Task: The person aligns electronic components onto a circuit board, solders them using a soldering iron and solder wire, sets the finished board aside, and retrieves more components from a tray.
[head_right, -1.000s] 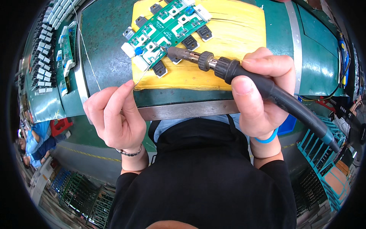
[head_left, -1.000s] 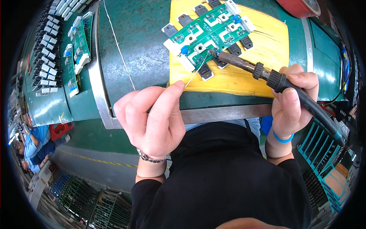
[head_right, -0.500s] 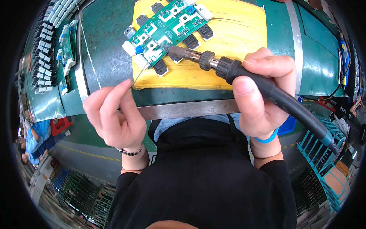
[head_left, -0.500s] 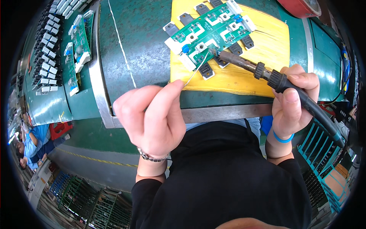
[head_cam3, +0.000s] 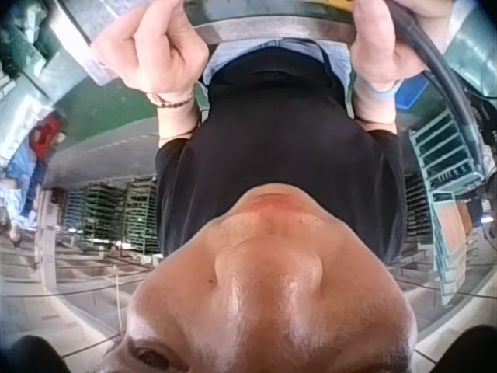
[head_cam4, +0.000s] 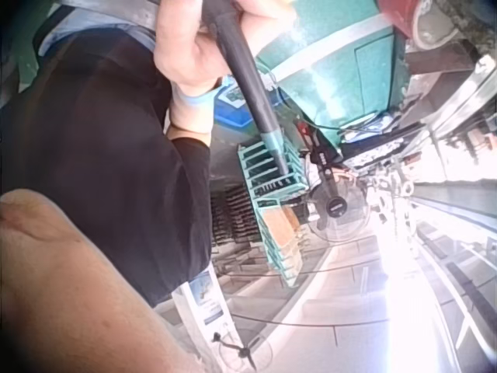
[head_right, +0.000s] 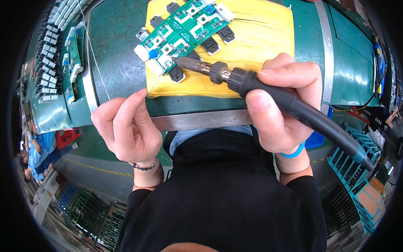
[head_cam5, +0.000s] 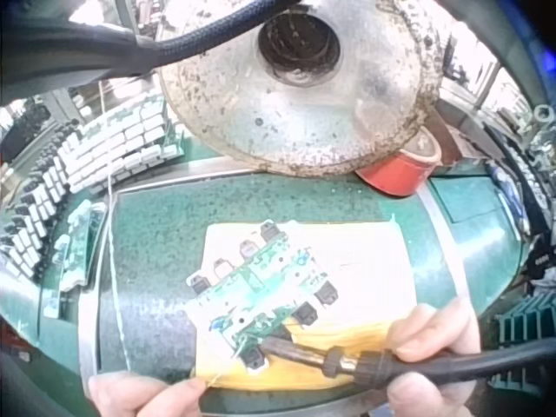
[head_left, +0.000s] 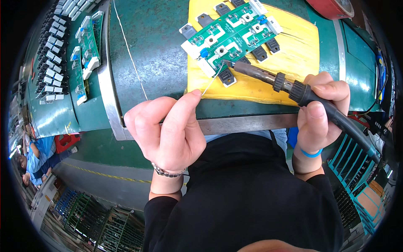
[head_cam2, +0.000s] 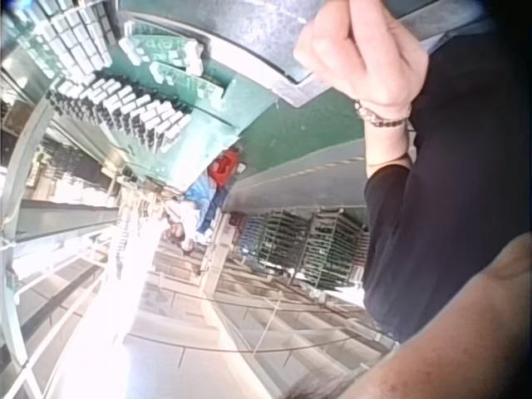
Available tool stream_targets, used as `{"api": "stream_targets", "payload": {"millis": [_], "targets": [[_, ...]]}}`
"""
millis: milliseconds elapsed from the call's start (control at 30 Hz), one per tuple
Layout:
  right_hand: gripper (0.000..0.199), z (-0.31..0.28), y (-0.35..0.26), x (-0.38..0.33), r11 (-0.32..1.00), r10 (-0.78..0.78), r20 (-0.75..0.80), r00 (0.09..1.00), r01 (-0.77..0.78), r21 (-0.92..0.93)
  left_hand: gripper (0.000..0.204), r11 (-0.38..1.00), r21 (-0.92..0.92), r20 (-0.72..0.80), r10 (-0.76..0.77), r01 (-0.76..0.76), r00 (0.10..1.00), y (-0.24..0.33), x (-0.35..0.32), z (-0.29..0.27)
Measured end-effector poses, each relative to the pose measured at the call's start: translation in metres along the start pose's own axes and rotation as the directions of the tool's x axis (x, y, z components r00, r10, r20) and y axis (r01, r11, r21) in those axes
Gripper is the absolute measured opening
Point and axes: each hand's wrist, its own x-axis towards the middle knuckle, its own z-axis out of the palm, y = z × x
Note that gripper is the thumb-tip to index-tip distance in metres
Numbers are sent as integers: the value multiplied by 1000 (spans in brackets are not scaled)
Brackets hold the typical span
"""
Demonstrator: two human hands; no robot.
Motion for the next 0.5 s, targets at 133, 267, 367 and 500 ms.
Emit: {"api": "stream_targets", "payload": {"millis": [133, 267, 367, 500], "targets": [[26, 3, 0, 1, 999, 10, 11, 1000, -9, -37, 16, 1000, 21, 15, -4, 4, 1000, 0, 0, -1], [26, 4, 0, 1, 999, 17, -2, 1000, -17, -32, 16, 1000, 26, 8, 2, -3, 1000, 0, 1, 1], [27, 4, 0, 0, 999, 17, -6, 1000, -17, -31, 15, 999, 37, 12, 0, 0, 1000, 0, 1, 0], [27, 3, 0, 1, 999, 9, 13, 1000, -8, -37, 16, 999, 41, 14, 4, -5, 1000, 1, 0, -2]]}}
